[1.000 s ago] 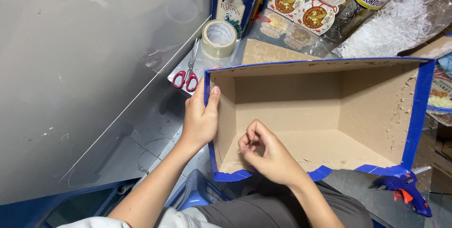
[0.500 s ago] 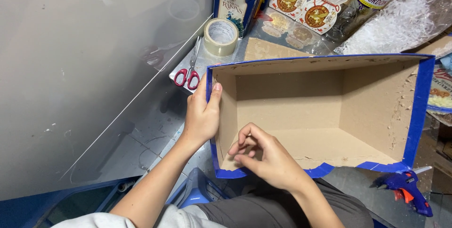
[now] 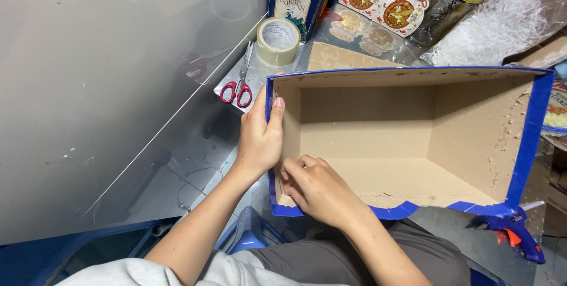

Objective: The person assembles a cardboard box by folding its flaps and securing the edges with blue tape. They use a hot glue gun to apply adhesive to the corners and press the cardboard into place to form the box structure.

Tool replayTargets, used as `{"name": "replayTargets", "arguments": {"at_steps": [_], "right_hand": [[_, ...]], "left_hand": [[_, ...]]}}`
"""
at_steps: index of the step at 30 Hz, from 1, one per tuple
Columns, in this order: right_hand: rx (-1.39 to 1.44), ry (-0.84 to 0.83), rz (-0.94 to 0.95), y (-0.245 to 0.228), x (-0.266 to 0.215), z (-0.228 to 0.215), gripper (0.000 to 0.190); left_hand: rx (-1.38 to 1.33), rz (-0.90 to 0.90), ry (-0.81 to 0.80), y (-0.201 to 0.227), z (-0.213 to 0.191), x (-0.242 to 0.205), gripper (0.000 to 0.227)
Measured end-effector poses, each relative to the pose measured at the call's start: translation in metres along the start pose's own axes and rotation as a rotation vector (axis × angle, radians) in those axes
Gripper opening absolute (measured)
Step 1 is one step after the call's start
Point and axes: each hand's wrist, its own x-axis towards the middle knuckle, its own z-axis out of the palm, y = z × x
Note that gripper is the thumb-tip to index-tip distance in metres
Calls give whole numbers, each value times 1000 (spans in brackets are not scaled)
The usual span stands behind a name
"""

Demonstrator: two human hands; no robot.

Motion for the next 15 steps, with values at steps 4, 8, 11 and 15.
{"name": "replayTargets", "arguments": {"at_steps": [4, 8, 11, 15], "right_hand": [[-85, 50, -97, -7, 1, 3, 16], [95, 74, -12, 0, -3, 5, 16], [339, 37, 137, -3, -11, -6, 24], [355, 29, 148, -4, -12, -5, 29]], "left_hand": [[15, 15, 3, 13, -1, -2, 47], [24, 41, 1, 24, -3, -5, 45], [36, 27, 8, 25, -3, -4, 46], [50, -15, 30, -3, 3, 3, 47]]}}
